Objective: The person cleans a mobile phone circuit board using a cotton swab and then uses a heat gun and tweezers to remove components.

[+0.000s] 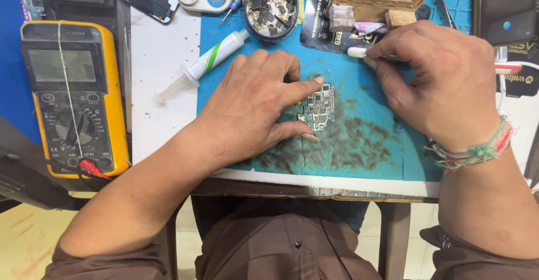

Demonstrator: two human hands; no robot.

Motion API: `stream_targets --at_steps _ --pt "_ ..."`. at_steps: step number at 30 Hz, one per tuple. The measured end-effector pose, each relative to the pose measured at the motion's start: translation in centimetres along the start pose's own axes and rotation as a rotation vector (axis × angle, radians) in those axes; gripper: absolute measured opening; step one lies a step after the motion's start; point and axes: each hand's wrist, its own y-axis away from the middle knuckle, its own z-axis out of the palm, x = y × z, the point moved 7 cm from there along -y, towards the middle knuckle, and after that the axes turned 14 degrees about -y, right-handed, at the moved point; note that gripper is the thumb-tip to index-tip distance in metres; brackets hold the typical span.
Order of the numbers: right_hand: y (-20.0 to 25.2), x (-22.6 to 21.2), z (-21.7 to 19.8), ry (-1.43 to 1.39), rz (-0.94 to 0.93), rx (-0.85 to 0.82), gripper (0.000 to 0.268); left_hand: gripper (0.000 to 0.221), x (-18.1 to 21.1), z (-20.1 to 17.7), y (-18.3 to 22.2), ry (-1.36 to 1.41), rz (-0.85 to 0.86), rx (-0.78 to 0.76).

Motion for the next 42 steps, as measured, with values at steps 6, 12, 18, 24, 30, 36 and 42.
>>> stream_targets --at_steps 6,12,18,24,30,36,42 --pt "-0.2 -1.3 -0.3 -0.007 -0.057 0.039 0.011 0.062 0.1 -0.1 0.1 -0.01 0.032 0.019" --pt "0.6 -1.9 1.0 -0.153 0.083 -0.049 0.009 0.05 0.0 -0.8 0.3 -0.011 0.065 0.12" --pt "1.0 -4.0 4.3 -0.058 0.051 -0.209 0.058 0.028 -1.2 -0.9 0.6 0.118 0.023 0.224" --pt "1.2 -5.9 3.8 -0.194 -0.131 -0.099 0.055 0.022 0.6 -3.2 0.9 0.016 0.051 0.377" --pt "2.2 1.7 -2.3 -0.038 0.082 0.27 0.009 0.02 4.0 -6.3 5.9 -0.027 0.014 0.473" --pt "3.5 7.0 -3.6 0.488 0.162 0.168 0.027 0.035 2.0 -7.0 19.4 -0.28 -0.386 0.907" --pt "3.2 6.5 -4.3 0.471 0.043 0.31 0.007 0.035 -4.8 -6.2 29.0 -0.458 -0.77 0.904"
